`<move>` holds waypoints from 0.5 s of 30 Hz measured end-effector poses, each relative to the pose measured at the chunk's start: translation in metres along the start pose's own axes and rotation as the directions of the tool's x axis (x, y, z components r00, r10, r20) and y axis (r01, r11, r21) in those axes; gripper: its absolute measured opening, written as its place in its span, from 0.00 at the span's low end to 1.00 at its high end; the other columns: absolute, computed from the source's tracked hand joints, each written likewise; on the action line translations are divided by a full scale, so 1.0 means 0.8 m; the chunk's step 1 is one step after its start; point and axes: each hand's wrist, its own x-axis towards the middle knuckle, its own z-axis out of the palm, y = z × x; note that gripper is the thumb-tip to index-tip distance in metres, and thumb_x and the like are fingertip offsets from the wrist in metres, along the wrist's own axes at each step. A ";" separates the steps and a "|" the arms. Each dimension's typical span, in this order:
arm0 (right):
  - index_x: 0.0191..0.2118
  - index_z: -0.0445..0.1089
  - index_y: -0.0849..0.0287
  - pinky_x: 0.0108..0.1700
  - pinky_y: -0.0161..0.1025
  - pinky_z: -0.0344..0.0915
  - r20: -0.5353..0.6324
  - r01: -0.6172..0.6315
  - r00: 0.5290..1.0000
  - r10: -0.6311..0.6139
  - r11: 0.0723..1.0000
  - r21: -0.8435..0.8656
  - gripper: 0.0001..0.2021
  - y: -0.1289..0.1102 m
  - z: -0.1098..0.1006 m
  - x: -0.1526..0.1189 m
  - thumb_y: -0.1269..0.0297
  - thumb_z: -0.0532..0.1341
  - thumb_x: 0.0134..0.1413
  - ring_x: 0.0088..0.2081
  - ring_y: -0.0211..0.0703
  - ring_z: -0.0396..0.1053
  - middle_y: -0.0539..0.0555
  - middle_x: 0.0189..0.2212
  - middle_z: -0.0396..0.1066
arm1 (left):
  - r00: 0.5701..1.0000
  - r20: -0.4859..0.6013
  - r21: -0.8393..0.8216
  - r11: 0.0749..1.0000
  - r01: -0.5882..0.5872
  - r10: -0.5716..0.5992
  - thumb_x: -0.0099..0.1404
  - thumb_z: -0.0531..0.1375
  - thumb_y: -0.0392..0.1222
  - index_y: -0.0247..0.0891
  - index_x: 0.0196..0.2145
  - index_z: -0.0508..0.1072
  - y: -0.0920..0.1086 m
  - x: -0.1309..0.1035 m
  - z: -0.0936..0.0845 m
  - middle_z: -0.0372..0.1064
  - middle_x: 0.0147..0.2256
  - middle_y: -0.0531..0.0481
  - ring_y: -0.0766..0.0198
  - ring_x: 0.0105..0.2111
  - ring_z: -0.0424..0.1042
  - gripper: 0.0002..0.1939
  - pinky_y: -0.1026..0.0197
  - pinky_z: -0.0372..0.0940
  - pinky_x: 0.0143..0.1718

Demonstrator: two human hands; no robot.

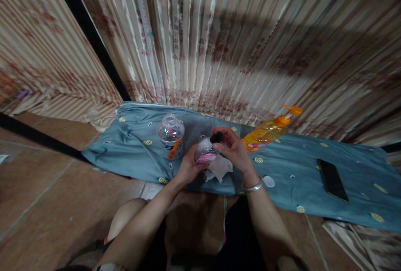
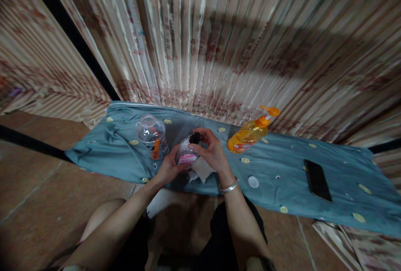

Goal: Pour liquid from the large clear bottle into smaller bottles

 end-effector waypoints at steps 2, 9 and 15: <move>0.44 0.77 0.50 0.61 0.56 0.76 -0.071 0.010 0.997 -0.013 0.999 -0.040 0.33 0.002 0.001 0.001 0.32 0.80 0.40 0.52 0.55 0.80 0.56 0.51 0.82 | 1.000 -0.001 0.000 1.000 -0.005 0.005 0.53 0.75 0.40 0.38 0.59 0.73 0.001 -0.001 0.001 0.81 0.50 0.44 0.48 0.50 0.80 0.36 0.47 0.73 0.56; 0.54 0.79 0.48 0.63 0.54 0.75 0.099 0.031 0.995 -0.026 0.998 -0.055 0.30 -0.003 -0.006 0.000 0.31 0.71 0.56 0.59 0.56 0.78 0.57 0.59 0.79 | 1.000 -0.015 0.015 1.000 -0.019 0.019 0.54 0.74 0.38 0.38 0.58 0.74 0.003 -0.003 0.001 0.82 0.49 0.45 0.48 0.49 0.81 0.33 0.45 0.74 0.56; 0.43 0.77 0.52 0.67 0.61 0.70 -0.075 0.014 0.997 -0.030 0.978 -0.209 0.29 0.003 -0.004 0.001 0.34 0.77 0.48 0.59 0.59 0.77 0.60 0.57 0.80 | 0.999 -0.048 0.042 0.999 -0.021 0.022 0.53 0.75 0.39 0.37 0.58 0.73 -0.004 -0.004 0.000 0.81 0.50 0.43 0.46 0.50 0.80 0.36 0.44 0.73 0.57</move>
